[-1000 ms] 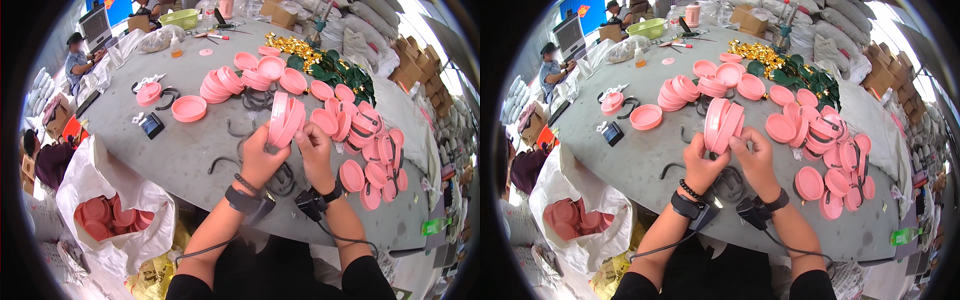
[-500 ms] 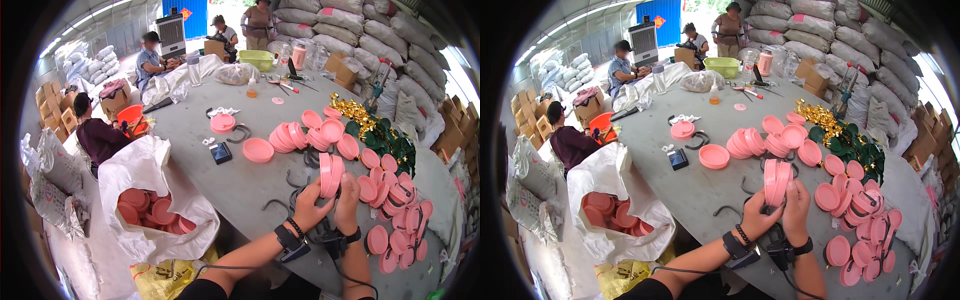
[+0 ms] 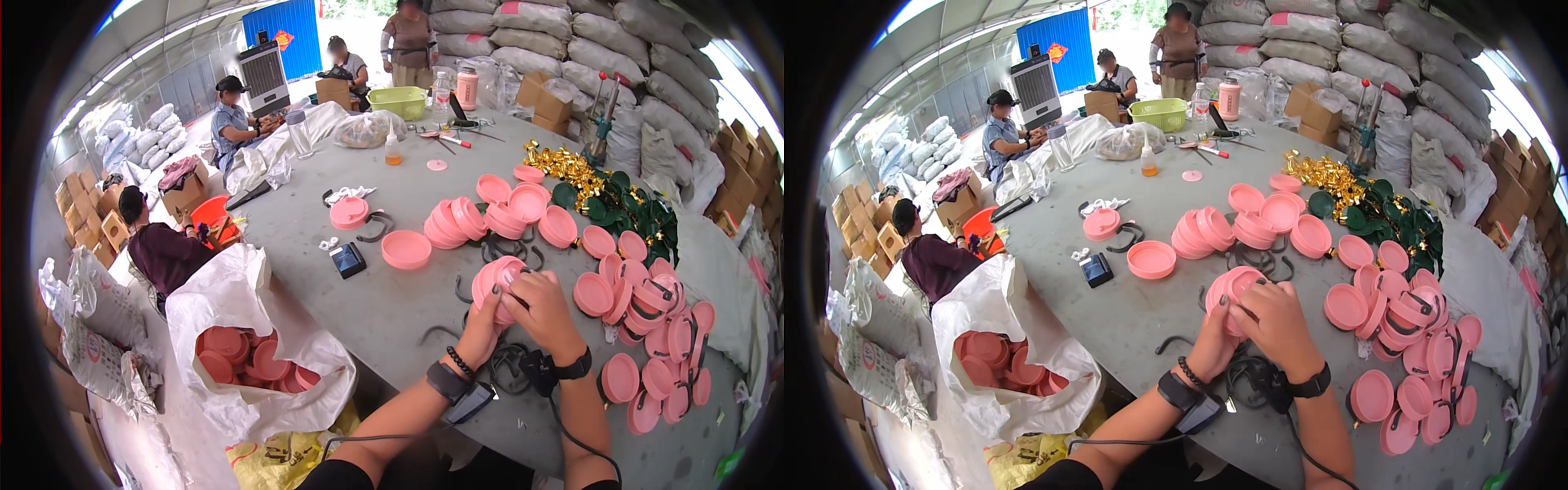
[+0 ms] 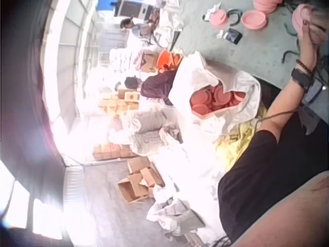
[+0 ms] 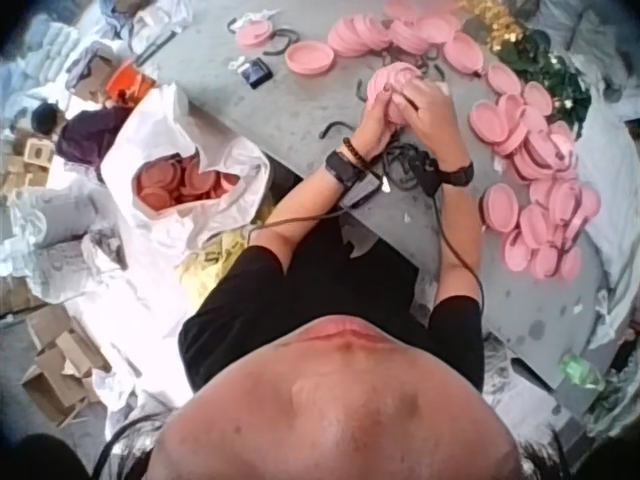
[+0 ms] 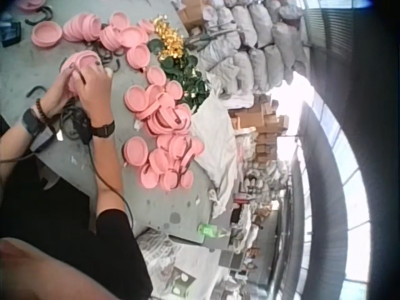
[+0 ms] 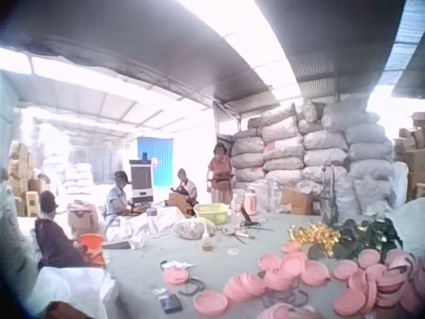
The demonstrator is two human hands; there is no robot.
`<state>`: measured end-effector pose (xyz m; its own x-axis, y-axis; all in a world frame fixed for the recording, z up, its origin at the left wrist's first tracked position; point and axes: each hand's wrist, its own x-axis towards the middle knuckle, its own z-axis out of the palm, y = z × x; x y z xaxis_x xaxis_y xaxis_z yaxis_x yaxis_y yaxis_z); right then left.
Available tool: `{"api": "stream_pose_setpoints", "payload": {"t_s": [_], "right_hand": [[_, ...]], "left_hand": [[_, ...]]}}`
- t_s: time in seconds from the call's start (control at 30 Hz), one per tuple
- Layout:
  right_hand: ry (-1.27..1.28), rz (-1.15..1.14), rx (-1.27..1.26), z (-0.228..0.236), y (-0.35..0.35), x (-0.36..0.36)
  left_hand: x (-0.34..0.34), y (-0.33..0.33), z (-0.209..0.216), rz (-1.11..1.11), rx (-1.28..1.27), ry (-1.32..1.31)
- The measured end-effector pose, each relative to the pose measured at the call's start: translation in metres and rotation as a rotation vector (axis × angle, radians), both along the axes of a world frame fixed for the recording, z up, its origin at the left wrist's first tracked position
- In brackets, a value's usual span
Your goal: Assembling black plastic handles onto pink circular plastic lids in a manufacturing warehouse.
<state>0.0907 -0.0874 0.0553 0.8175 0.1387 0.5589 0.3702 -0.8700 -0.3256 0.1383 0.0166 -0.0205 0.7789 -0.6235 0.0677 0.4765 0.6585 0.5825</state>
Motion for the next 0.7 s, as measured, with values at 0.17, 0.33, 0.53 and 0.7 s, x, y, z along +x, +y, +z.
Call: {"api": "stream_pose_setpoints", "payload": {"t_s": [0.17,0.33,0.53,0.7], "right_hand": [[0.02,0.023,-0.017,0.001,0.0,-0.002],[-0.241,-0.178,0.424,-0.002,0.003,0.003],[-0.176,-0.168,0.567,-0.016,-0.01,0.008],[-0.146,-0.106,0.782,-0.021,-0.01,0.008]], "left_hand": [[0.022,0.004,-0.019,-0.065,-0.079,0.069],[0.02,0.012,0.001,0.035,-0.037,-0.057],[0.02,0.014,0.005,-0.01,-0.041,-0.249],[0.016,0.013,0.006,-0.03,-0.149,-0.188]]}}
